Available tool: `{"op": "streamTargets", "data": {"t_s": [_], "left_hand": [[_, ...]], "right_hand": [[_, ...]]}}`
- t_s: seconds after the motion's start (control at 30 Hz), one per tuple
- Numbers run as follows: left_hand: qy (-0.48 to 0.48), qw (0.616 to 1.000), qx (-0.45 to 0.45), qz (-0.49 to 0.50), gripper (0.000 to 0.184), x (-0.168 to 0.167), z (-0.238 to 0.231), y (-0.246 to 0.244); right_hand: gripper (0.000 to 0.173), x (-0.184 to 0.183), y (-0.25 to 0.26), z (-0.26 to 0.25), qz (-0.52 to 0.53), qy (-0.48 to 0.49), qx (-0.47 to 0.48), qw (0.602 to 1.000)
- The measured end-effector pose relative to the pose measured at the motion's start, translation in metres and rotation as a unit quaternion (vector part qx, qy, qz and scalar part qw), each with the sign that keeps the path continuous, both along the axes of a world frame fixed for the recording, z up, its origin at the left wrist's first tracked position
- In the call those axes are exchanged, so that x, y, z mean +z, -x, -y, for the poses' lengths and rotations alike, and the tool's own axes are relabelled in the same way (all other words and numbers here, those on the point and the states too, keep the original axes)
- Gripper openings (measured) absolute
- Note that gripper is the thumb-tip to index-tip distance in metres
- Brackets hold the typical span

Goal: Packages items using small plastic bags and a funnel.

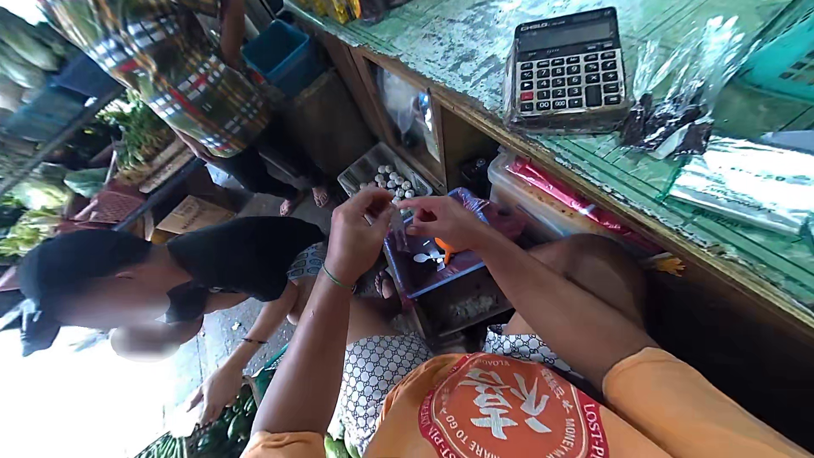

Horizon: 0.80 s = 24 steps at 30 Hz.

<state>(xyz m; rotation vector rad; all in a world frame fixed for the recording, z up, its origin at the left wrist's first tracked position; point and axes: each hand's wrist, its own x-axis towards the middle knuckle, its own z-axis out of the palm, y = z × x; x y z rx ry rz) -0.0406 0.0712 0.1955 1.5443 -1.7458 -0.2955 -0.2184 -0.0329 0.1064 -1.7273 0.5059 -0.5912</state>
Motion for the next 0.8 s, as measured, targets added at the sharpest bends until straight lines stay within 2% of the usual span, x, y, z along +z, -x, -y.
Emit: {"op": "streamTargets", "data": {"t_s": [0.03, 0.07, 0.1, 0.23, 0.37, 0.5, 0.53, 0.63, 0.73, 0.8], "left_hand": [[-0.003, 1.000, -0.012, -0.004, 0.016, -0.005, 0.000, 0.004], [0.000, 1.000, -0.016, -0.018, 0.016, -0.008, 0.000, 0.007], [0.010, 0.999, -0.012, -0.036, 0.015, -0.009, 0.001, 0.008], [0.059, 0.993, 0.052, -0.090, 0.014, 0.007, 0.008, -0.004], [0.087, 0.992, 0.050, -0.082, 0.016, 0.023, -0.001, -0.004], [0.187, 0.979, 0.073, -0.021, 0.013, 0.037, -0.006, -0.007], [0.173, 0.981, 0.087, -0.001, 0.013, 0.031, -0.002, -0.010], [0.032, 0.996, 0.089, 0.004, 0.013, 0.003, 0.007, -0.013], [-0.014, 0.998, 0.055, -0.039, 0.015, -0.006, 0.011, -0.014], [-0.042, 0.996, 0.024, -0.077, 0.017, -0.004, 0.013, -0.014]], "right_hand": [[0.031, 0.007, -0.004, -0.006, -0.003, 0.018, -0.007, 1.000], [0.020, 0.004, -0.009, -0.011, -0.014, 0.041, -0.014, 0.999], [0.015, -0.007, -0.015, -0.012, -0.038, 0.063, -0.018, 0.997], [0.030, -0.043, -0.022, -0.010, -0.146, 0.074, 0.015, 0.986], [0.021, -0.055, -0.022, -0.004, -0.187, 0.105, 0.032, 0.976], [0.021, -0.056, -0.016, 0.010, -0.205, 0.051, -0.007, 0.977], [0.022, -0.054, -0.015, 0.013, -0.207, 0.046, -0.024, 0.977], [0.021, -0.056, -0.005, 0.020, -0.217, 0.057, -0.070, 0.972], [0.021, -0.046, 0.002, 0.026, -0.185, 0.073, -0.077, 0.977], [0.027, -0.037, 0.004, 0.030, -0.140, 0.102, -0.065, 0.983]]}}
